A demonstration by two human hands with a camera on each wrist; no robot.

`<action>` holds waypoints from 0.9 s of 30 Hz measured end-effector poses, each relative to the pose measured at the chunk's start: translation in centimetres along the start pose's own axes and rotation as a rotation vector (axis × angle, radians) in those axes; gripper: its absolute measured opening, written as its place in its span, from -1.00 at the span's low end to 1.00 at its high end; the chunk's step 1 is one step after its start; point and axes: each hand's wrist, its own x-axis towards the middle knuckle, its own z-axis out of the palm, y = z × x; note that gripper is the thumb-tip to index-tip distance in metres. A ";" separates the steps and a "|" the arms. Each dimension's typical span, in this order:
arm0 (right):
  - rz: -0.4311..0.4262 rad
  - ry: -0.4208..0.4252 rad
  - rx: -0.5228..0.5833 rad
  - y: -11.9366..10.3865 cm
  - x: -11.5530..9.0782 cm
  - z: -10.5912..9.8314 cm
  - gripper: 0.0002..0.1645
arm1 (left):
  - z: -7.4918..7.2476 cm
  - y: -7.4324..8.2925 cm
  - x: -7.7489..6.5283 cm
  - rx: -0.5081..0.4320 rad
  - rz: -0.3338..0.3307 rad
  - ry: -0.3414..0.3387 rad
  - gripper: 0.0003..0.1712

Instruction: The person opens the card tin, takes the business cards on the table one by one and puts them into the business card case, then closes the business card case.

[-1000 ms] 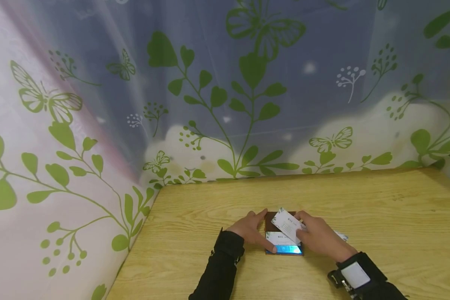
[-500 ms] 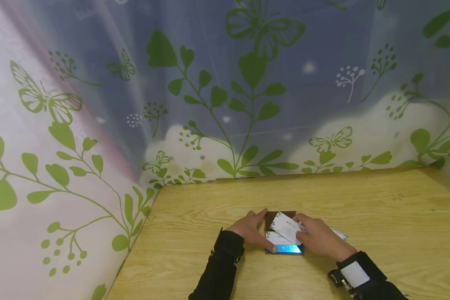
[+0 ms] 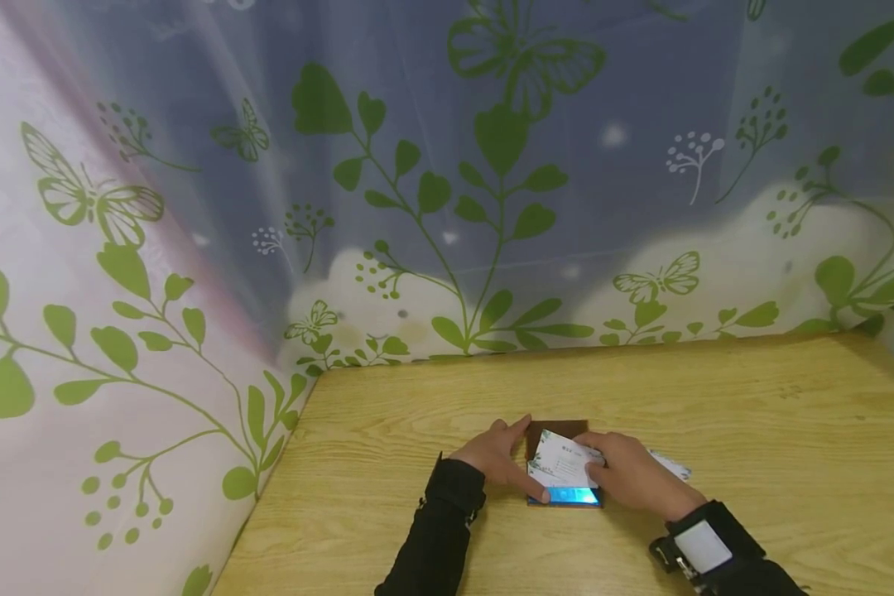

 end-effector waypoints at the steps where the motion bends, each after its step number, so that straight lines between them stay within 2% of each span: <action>1: -0.002 0.004 0.001 0.0 0.0 0.0 -0.56 | 0.0 0.0 0.0 0.003 0.001 0.001 0.41; 7: 0.018 0.040 0.007 -0.1 -0.1 0.1 -0.64 | 0.0 -0.1 0.2 0.015 0.007 0.012 0.42; 13: 0.035 0.023 0.020 -0.1 -0.1 0.1 -0.69 | 0.1 -0.2 0.3 -0.004 0.003 0.008 0.42; 20: -0.026 -0.024 -0.004 -0.1 -0.2 -0.1 -0.62 | 0.1 -0.3 0.4 -0.006 -0.006 -0.002 0.42; 27: -0.062 -0.021 -0.020 0.1 -0.1 -0.1 -0.57 | 0.2 -0.3 0.6 0.008 -0.012 -0.001 0.42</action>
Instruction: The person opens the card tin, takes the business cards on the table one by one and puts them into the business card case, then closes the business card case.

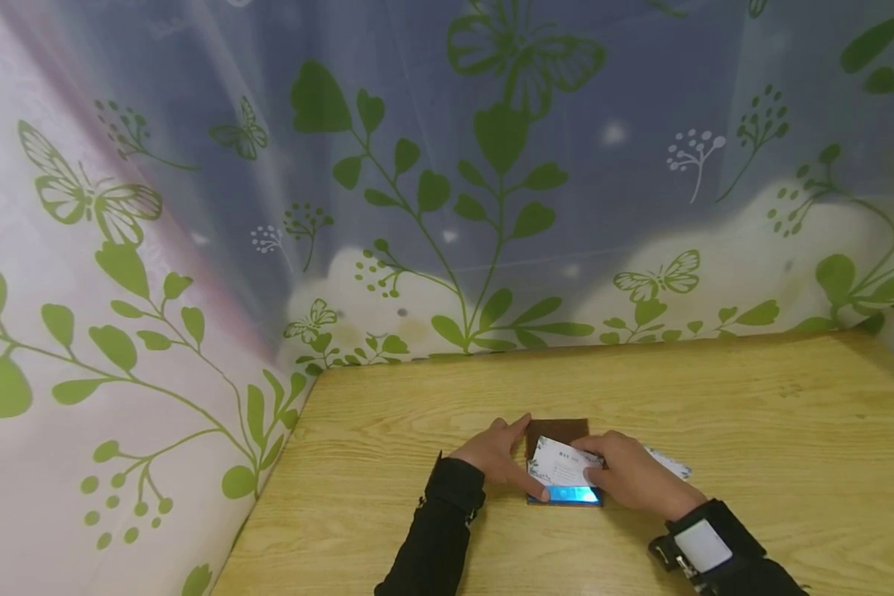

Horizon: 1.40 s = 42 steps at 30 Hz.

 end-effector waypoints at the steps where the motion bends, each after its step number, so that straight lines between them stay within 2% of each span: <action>1: -0.004 0.003 0.006 0.0 0.0 0.0 -0.57 | 0.0 0.0 -0.1 0.002 0.002 -0.001 0.42; 7: -0.066 0.013 0.044 0.2 -0.2 0.1 -0.62 | -0.1 0.1 -0.2 0.010 -0.006 -0.008 0.41; 11: -0.118 -0.014 0.070 0.3 -0.1 0.2 -0.60 | 0.0 0.1 -0.2 0.005 -0.008 -0.008 0.41; 17: -0.123 -0.062 0.129 0.3 0.0 0.2 -0.60 | 0.1 0.3 -0.3 0.001 -0.012 -0.006 0.41; 26: -0.159 -0.037 0.085 0.4 0.1 0.3 -0.62 | -0.1 0.4 -0.4 0.002 -0.015 -0.003 0.41; 31: -0.082 -0.002 0.020 0.2 0.1 0.3 -0.71 | -0.2 0.4 -0.2 0.010 -0.005 -0.005 0.41; 34: -0.060 -0.006 0.021 0.1 0.2 0.2 -0.77 | -0.1 0.2 -0.1 0.016 -0.007 -0.012 0.41; 42: -0.157 -0.020 0.026 0.5 0.2 0.2 -0.79 | 0.1 -0.1 0.3 0.006 -0.019 -0.020 0.42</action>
